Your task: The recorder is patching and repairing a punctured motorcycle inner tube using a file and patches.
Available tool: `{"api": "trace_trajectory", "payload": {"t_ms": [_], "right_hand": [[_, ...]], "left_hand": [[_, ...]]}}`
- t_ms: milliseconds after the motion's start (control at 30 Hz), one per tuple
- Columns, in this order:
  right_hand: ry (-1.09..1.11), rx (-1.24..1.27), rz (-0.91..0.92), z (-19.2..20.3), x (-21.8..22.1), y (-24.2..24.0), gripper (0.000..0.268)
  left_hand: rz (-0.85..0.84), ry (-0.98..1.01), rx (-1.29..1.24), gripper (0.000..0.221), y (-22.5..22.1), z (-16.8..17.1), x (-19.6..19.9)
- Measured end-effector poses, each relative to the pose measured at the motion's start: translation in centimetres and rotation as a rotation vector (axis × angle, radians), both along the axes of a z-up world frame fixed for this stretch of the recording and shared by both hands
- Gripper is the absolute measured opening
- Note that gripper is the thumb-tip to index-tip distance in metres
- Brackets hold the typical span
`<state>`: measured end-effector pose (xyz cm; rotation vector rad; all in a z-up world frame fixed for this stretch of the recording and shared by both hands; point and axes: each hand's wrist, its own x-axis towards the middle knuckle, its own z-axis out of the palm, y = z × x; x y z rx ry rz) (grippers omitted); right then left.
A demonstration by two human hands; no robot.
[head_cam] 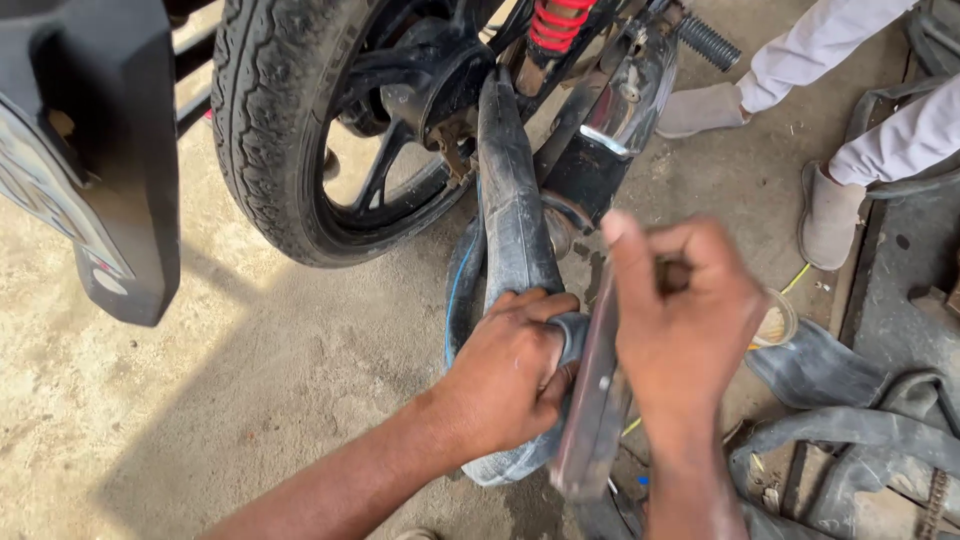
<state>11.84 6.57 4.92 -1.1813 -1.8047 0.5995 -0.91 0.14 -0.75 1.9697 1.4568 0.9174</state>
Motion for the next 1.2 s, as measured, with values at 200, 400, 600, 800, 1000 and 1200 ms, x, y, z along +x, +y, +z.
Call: {"api": "trace_trajectory", "payload": {"t_ms": [200,400,600,800,1000,1200], "right_hand": [[0.373,0.116,0.016,-1.4,1.1,-0.1,0.024],[0.333,0.320,-0.177,-1.4,1.0,1.9,0.030],[0.049,0.353,-0.039,-2.7,1.5,0.1,0.025],[0.458,0.358,-0.243,-6.1,5.7,3.6,0.041],[-0.122,-0.124,-0.058,-27.9,8.2,0.5,0.015],[-0.565,-0.280,-0.088,-42.6,10.7,-6.7,0.043]], "left_hand": [[0.011,-0.037,0.222,0.015,0.7,0.3,-0.5],[0.080,-0.037,0.263,0.016,0.2,-0.7,-0.2],[0.031,-0.041,0.195,0.007,-0.2,-0.3,0.2],[0.031,-0.040,0.227,0.034,-0.5,0.0,-1.7],[-0.011,-0.087,-0.010,0.034,-3.0,2.2,-2.5],[-0.133,-0.101,0.056,0.050,-5.9,1.0,-3.7]]}}
